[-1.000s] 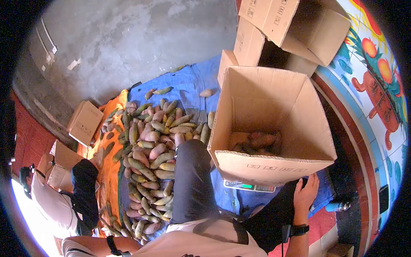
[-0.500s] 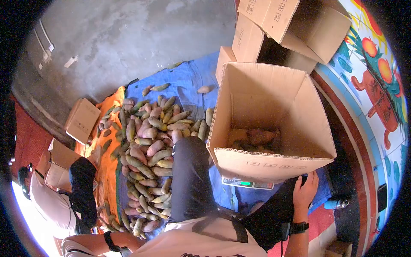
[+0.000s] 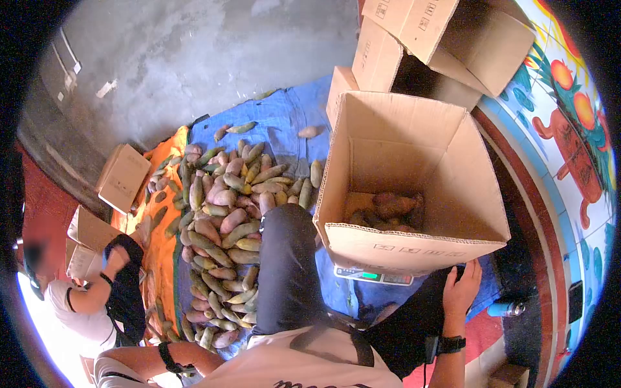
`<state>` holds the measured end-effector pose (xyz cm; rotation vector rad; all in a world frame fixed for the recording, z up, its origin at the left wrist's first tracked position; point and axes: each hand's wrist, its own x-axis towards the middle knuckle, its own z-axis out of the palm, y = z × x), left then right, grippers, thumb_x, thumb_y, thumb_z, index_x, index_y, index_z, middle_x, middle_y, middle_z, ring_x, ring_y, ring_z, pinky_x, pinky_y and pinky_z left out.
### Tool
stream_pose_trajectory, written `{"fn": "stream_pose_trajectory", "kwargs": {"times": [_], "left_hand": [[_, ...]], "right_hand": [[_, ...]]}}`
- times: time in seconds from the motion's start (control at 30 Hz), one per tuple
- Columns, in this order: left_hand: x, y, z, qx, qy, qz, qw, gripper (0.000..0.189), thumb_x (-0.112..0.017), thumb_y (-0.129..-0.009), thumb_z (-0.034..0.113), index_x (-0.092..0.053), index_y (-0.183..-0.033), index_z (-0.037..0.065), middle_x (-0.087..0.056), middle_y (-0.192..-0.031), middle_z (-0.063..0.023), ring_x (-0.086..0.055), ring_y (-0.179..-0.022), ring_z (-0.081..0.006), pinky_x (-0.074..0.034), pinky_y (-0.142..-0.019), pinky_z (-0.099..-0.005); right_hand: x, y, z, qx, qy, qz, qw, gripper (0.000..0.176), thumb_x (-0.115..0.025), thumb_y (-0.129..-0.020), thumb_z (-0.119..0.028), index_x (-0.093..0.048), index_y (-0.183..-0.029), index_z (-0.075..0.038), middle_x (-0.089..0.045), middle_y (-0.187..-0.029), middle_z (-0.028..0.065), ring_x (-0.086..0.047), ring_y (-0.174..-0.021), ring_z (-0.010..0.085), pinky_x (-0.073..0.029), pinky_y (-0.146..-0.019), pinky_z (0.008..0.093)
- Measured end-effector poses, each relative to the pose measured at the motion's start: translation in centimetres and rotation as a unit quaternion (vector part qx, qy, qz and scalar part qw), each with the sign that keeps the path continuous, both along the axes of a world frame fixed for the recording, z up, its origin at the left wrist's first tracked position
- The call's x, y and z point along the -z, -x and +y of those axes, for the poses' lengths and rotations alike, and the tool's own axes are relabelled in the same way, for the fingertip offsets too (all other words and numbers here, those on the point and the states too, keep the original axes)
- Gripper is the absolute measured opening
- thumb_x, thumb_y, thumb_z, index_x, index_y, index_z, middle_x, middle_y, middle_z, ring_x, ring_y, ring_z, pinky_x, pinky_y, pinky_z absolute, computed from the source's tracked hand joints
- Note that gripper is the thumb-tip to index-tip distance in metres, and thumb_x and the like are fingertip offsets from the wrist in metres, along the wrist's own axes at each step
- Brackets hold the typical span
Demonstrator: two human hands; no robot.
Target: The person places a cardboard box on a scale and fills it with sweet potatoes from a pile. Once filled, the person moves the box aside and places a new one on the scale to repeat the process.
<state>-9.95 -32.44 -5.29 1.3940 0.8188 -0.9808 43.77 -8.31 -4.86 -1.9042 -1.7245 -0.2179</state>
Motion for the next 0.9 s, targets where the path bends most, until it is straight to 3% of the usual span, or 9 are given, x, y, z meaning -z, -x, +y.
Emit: {"fn": "stream_pose_trajectory", "kwargs": {"times": [0.33,0.37,0.43,0.5,0.53,0.57,0.6,0.67,0.9], "left_hand": [[1.7,1.3,-1.2,0.012,0.015,0.015,1.000,0.057,-0.059,-0.076,0.053,-0.067,-0.092,-0.001,-0.067,-0.086,-0.0170,-0.066,-0.073,-0.0294,-0.051,-0.064,-0.0440],[1.5,1.4,-0.4,0.011,-0.012,0.035,0.999,0.057,-0.059,-0.076,0.053,-0.067,-0.092,-0.002,-0.067,-0.086,-0.0170,-0.066,-0.073,-0.0294,-0.051,-0.064,-0.0440],[-1.1,1.9,2.1,-0.056,-0.278,0.006,0.959,0.053,-0.058,-0.077,0.048,-0.067,-0.089,-0.003,-0.067,-0.087,-0.0188,-0.067,-0.073,-0.0307,-0.052,-0.064,-0.0439],[-1.8,0.2,6.4,-0.046,-0.271,0.151,0.949,0.048,-0.059,-0.078,0.045,-0.066,-0.089,-0.001,-0.067,-0.086,-0.0195,-0.067,-0.080,-0.0311,-0.052,-0.067,-0.0435],[-1.3,0.3,7.3,-0.091,-0.335,0.161,0.924,0.047,-0.058,-0.079,0.045,-0.066,-0.089,0.000,-0.067,-0.086,-0.0189,-0.067,-0.080,-0.0315,-0.052,-0.067,-0.0438],[-0.2,0.4,7.7,-0.134,-0.395,0.171,0.893,0.046,-0.058,-0.079,0.045,-0.065,-0.090,0.002,-0.067,-0.085,-0.0183,-0.067,-0.079,-0.0319,-0.052,-0.067,-0.0441],[1.5,0.9,7.6,-0.138,-0.389,0.169,0.895,0.046,-0.058,-0.079,0.045,-0.065,-0.090,0.002,-0.067,-0.085,-0.0183,-0.067,-0.079,-0.0319,-0.052,-0.067,-0.0441],[5.5,2.4,7.3,-0.252,-0.432,0.149,0.853,0.044,-0.057,-0.080,0.044,-0.065,-0.092,0.003,-0.068,-0.087,-0.0175,-0.066,-0.082,-0.0329,-0.052,-0.070,-0.0443],[15.3,4.2,8.1,-0.314,-0.348,0.209,0.858,0.041,-0.058,-0.081,0.045,-0.066,-0.095,0.007,-0.067,-0.097,-0.0172,-0.064,-0.096,-0.0334,-0.050,-0.081,-0.0439]], "right_hand": [[0.4,-0.4,-0.1,-0.002,-0.004,-0.025,1.000,0.043,-0.058,-0.083,-0.008,-0.047,-0.122,0.007,-0.048,-0.126,0.0278,-0.045,-0.116,0.0429,-0.035,-0.101,0.0466],[0.5,-0.5,-0.1,0.000,-0.005,-0.024,1.000,0.044,-0.058,-0.083,-0.009,-0.046,-0.122,0.007,-0.047,-0.126,0.0281,-0.045,-0.116,0.0431,-0.035,-0.101,0.0469],[0.7,-0.7,0.0,-0.003,-0.002,-0.030,1.000,0.044,-0.058,-0.084,-0.009,-0.046,-0.123,0.007,-0.048,-0.126,0.0280,-0.044,-0.117,0.0432,-0.035,-0.101,0.0470],[0.8,-0.8,0.1,-0.006,-0.001,-0.037,0.999,0.044,-0.058,-0.084,-0.010,-0.045,-0.123,0.007,-0.048,-0.126,0.0280,-0.044,-0.117,0.0432,-0.035,-0.101,0.0472],[0.7,-0.9,0.1,-0.004,0.006,-0.039,0.999,0.045,-0.058,-0.085,-0.011,-0.045,-0.124,0.007,-0.048,-0.126,0.0280,-0.044,-0.117,0.0432,-0.035,-0.101,0.0471],[0.6,-1.1,0.0,-0.001,0.013,-0.041,0.999,0.045,-0.057,-0.086,-0.012,-0.045,-0.125,0.006,-0.047,-0.127,0.0280,-0.044,-0.118,0.0432,-0.035,-0.101,0.0470],[0.7,-1.3,-0.1,-0.004,0.018,-0.046,0.999,0.045,-0.057,-0.086,-0.012,-0.045,-0.125,0.006,-0.047,-0.127,0.0280,-0.044,-0.118,0.0432,-0.035,-0.101,0.0470],[1.1,-1.6,0.0,-0.008,0.002,-0.062,0.998,0.045,-0.057,-0.087,-0.014,-0.044,-0.126,0.006,-0.047,-0.127,0.0279,-0.044,-0.117,0.0432,-0.036,-0.101,0.0468],[0.8,-1.9,0.1,0.007,0.022,-0.083,0.996,0.043,-0.057,-0.088,-0.015,-0.047,-0.123,0.007,-0.048,-0.125,0.0294,-0.046,-0.116,0.0442,-0.037,-0.099,0.0471]]}}
